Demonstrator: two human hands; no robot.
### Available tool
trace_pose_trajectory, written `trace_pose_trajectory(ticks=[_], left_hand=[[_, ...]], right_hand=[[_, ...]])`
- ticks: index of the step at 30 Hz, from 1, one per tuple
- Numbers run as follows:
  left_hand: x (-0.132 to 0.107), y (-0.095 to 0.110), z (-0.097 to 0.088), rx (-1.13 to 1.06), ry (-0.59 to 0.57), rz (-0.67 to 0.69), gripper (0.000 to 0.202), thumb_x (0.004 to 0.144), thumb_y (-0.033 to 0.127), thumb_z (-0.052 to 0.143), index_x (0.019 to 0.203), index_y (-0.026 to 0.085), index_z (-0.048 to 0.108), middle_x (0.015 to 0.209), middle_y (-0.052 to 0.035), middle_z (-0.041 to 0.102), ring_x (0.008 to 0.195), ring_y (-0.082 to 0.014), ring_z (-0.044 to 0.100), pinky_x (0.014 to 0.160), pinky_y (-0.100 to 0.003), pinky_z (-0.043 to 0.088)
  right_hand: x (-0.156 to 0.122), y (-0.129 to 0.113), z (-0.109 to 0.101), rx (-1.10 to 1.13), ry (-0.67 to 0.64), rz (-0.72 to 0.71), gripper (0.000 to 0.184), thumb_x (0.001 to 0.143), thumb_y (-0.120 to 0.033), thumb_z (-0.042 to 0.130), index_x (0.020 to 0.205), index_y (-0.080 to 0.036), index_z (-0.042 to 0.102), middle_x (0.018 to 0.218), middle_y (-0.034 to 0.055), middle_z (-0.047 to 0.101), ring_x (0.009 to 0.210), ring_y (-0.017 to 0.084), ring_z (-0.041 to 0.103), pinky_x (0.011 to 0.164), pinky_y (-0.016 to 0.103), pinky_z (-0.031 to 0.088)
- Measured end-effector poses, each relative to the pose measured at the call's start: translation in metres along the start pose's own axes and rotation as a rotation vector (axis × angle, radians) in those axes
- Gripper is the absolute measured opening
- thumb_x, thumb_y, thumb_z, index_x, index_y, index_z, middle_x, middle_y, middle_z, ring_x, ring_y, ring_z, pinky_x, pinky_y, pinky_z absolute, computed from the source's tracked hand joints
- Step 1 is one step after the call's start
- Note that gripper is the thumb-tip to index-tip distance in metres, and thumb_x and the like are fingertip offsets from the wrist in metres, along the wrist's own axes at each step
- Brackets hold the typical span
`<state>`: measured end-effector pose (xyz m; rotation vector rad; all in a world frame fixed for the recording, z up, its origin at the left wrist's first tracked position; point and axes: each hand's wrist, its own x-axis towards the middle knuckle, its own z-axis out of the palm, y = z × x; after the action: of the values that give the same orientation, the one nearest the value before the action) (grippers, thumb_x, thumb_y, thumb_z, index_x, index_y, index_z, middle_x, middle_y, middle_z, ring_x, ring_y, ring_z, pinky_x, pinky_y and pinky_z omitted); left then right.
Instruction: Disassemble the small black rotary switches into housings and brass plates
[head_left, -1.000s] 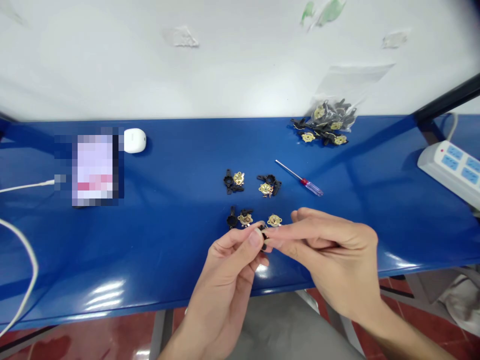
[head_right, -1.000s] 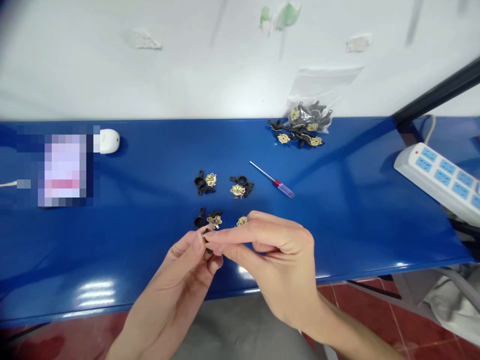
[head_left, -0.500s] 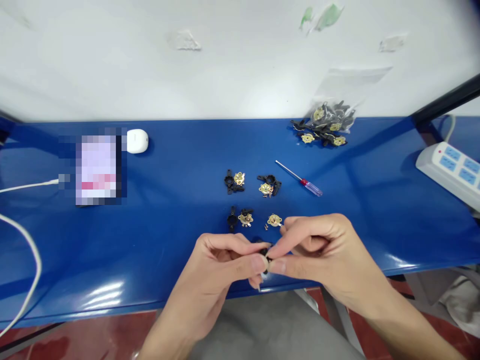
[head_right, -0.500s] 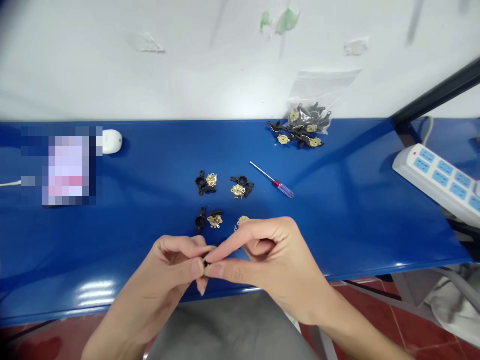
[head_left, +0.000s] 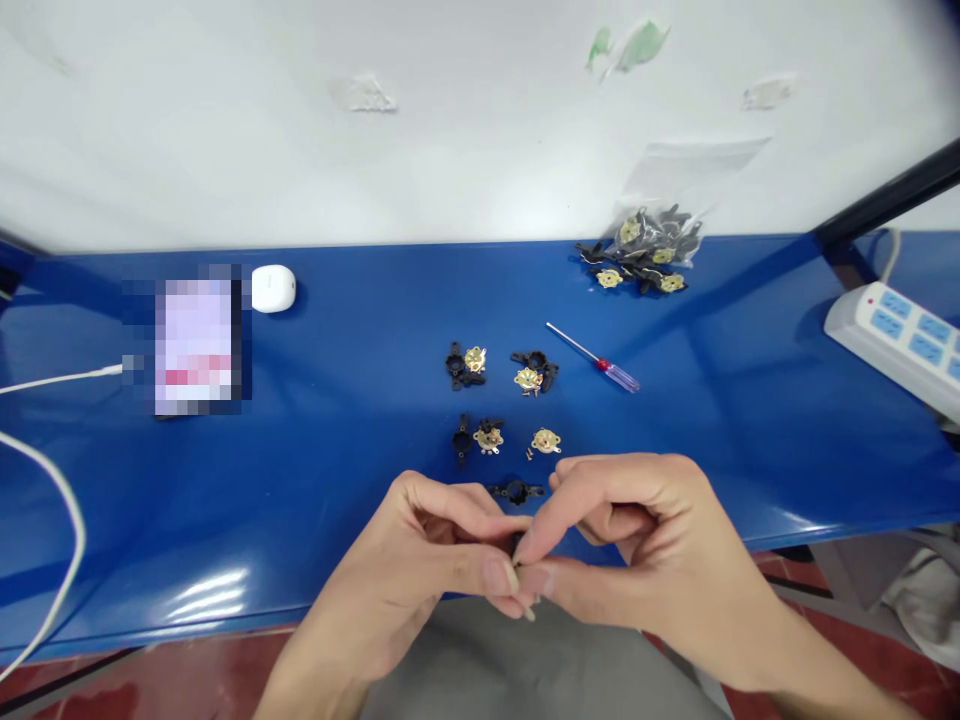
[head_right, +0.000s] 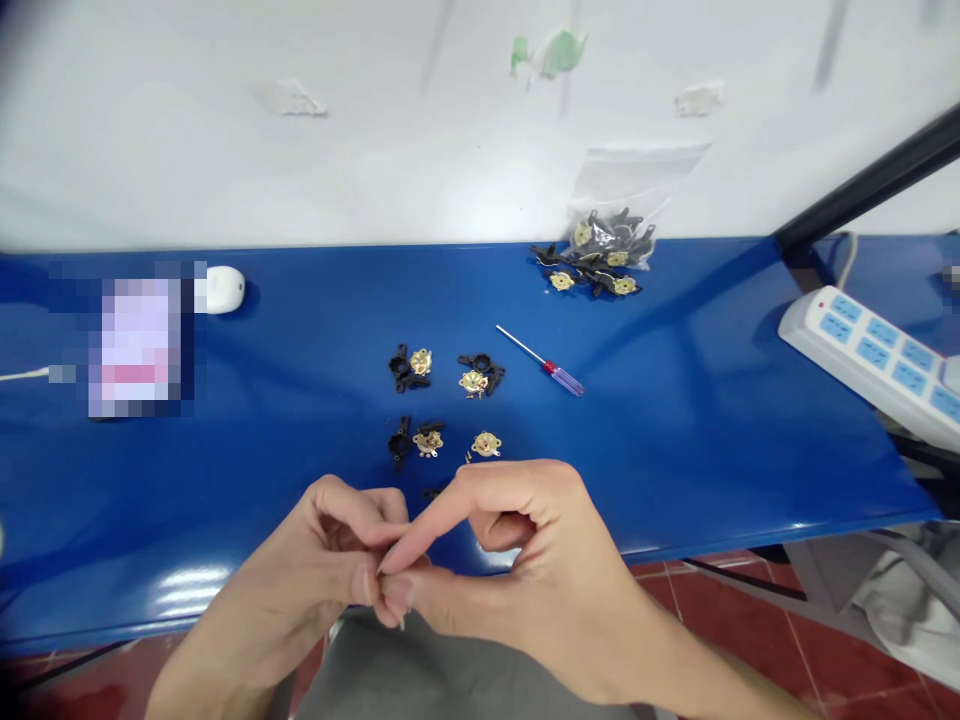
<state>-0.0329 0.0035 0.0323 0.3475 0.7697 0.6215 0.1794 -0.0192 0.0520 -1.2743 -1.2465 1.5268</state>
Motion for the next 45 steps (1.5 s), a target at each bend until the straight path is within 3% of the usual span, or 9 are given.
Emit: trace_pose_trajectory(ticks=[6,13,21,25,28,32,36,41,45], left_hand=[[0.002,-0.01,-0.01,-0.105,-0.11,-0.086,0.026,0.062,0.018,0.116,0.072,0.023,0.092,0.076,0.0001,0.084,0.06,-0.0165,0.084,0.056,-0.022,0.07],[0.007,-0.029,-0.019,-0.172,-0.201,-0.136,0.036,0.058,0.018,0.117,0.075,0.021,0.085,0.065,0.0034,0.08,0.059,-0.0205,0.084,0.051,-0.025,0.07],[0.008,-0.021,-0.006,-0.128,-0.151,0.024,0.016,0.088,0.031,0.106,0.096,0.023,0.095,0.081,-0.0009,0.09,0.062,-0.0117,0.084,0.062,-0.016,0.069],[0.008,-0.019,0.001,-0.069,-0.072,0.125,0.014,0.095,0.03,0.1,0.102,0.018,0.096,0.08,-0.0017,0.089,0.066,-0.0086,0.083,0.07,-0.012,0.067],[0.007,-0.023,0.0,0.046,0.049,0.268,0.013,0.096,0.032,0.099,0.102,0.022,0.097,0.083,-0.0009,0.089,0.068,-0.0091,0.082,0.07,-0.013,0.066],[0.006,-0.026,-0.004,0.213,0.166,0.402,0.008,0.102,0.034,0.093,0.106,0.028,0.096,0.081,-0.0003,0.089,0.073,-0.0116,0.084,0.077,-0.015,0.068],[0.008,-0.028,-0.006,0.262,0.168,0.519,0.006,0.105,0.03,0.09,0.108,0.031,0.096,0.086,0.0008,0.089,0.075,-0.0104,0.085,0.078,-0.014,0.068],[0.015,-0.035,-0.006,0.264,0.157,0.647,0.01,0.104,0.027,0.09,0.111,0.032,0.096,0.101,-0.0003,0.088,0.079,-0.012,0.085,0.077,-0.019,0.071],[0.018,-0.039,-0.002,0.281,0.154,0.734,0.011,0.101,0.023,0.093,0.109,0.029,0.096,0.099,-0.0019,0.088,0.084,-0.0137,0.085,0.083,-0.02,0.072]], right_hand=[[-0.002,0.001,0.002,0.045,-0.035,-0.021,0.04,0.076,-0.022,0.106,0.109,-0.036,0.087,0.064,-0.0123,0.026,0.059,0.008,0.025,0.055,0.029,0.021],[-0.008,-0.002,0.004,0.077,-0.044,0.046,0.036,0.076,-0.033,0.11,0.104,-0.036,0.088,0.064,-0.0115,0.024,0.058,0.008,0.025,0.054,0.03,0.021],[-0.007,-0.01,0.0,-0.101,0.072,0.111,0.02,0.088,-0.043,0.1,0.1,-0.032,0.088,0.065,-0.0103,0.023,0.058,0.01,0.022,0.054,0.03,0.02],[-0.009,-0.01,-0.011,-0.198,0.071,0.187,0.028,0.103,-0.056,0.085,0.124,-0.038,0.082,0.074,-0.0071,0.047,0.065,0.012,0.044,0.056,0.026,0.037],[-0.01,-0.01,-0.025,-0.171,0.05,0.213,0.026,0.115,-0.058,0.066,0.13,-0.04,0.078,0.101,-0.0019,0.073,0.092,0.015,0.069,0.077,0.024,0.058],[-0.002,-0.008,-0.043,-0.109,0.053,0.145,0.024,0.116,-0.049,0.068,0.114,-0.034,0.087,0.117,0.0014,0.084,0.113,0.018,0.081,0.097,0.024,0.066],[0.006,-0.002,-0.048,0.03,0.047,0.137,0.02,0.114,-0.044,0.074,0.12,-0.032,0.089,0.132,0.0049,0.087,0.123,0.022,0.085,0.108,0.028,0.069],[0.009,0.006,-0.04,0.189,0.138,0.172,0.023,0.112,-0.047,0.076,0.126,-0.03,0.082,0.104,0.0068,0.093,0.093,0.022,0.092,0.073,0.022,0.072],[0.009,0.004,-0.023,0.187,0.197,0.158,0.029,0.108,-0.051,0.082,0.101,-0.023,0.081,0.086,0.0079,0.091,0.072,0.02,0.088,0.058,0.022,0.066]])
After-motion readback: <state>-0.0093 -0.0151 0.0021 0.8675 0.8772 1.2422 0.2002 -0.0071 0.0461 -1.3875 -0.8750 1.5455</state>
